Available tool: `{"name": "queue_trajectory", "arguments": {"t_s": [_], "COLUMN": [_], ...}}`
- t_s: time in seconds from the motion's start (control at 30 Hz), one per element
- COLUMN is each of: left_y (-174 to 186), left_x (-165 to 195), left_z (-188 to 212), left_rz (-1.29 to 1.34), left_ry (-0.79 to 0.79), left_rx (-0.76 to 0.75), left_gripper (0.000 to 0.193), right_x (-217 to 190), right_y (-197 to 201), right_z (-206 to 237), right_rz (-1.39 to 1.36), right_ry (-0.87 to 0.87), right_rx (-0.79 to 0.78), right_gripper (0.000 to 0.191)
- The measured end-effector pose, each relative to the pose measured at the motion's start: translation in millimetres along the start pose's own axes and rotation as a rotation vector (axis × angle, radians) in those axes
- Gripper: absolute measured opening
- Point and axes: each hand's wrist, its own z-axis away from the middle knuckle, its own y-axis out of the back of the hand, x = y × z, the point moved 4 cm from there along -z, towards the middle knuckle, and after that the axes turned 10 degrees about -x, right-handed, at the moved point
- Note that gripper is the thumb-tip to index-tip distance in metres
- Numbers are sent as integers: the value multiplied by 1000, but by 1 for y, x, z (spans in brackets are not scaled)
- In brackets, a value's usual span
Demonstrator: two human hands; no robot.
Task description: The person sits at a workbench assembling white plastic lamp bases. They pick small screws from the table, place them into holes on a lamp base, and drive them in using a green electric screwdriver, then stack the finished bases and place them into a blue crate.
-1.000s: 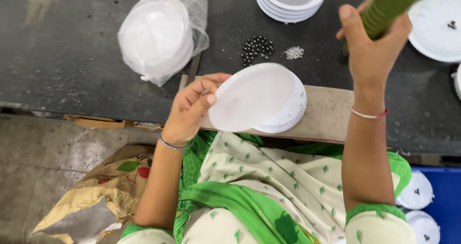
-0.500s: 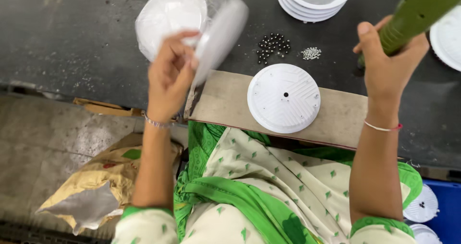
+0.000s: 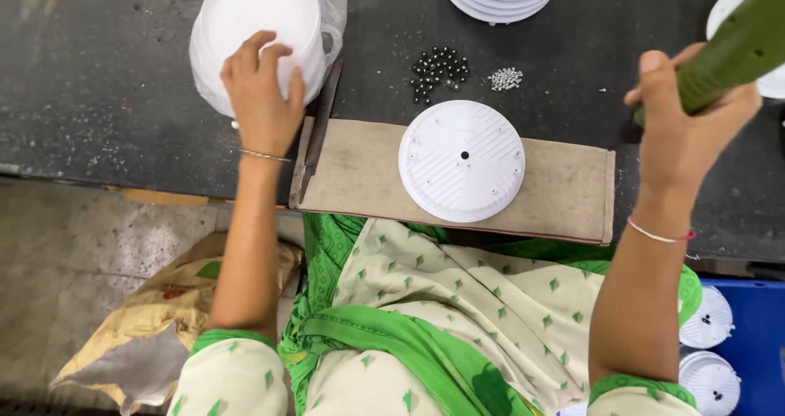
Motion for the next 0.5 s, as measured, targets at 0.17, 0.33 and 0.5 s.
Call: {"name": "queue_trajectory", "arguments": {"t_s": [0.17,0.33,0.5], "left_y": [-46,-114,-143], "left_x": [46,80,89], "left_z": [-16,-55,-90], "left_rz": [284,372,274], "left_ry": [13,-6,-42], "left_rx": [-86,-145,-248], "left_gripper": [14,11,16], "right_x": [1,-5,2], "right_y": [11,26,36], "right_z": [-6,-26,-52], "right_rz": [10,244,-85], "right_ry": [-174,38,47], "right_rx": [-8,-185,-279], "right_gripper": [19,15,20]}}
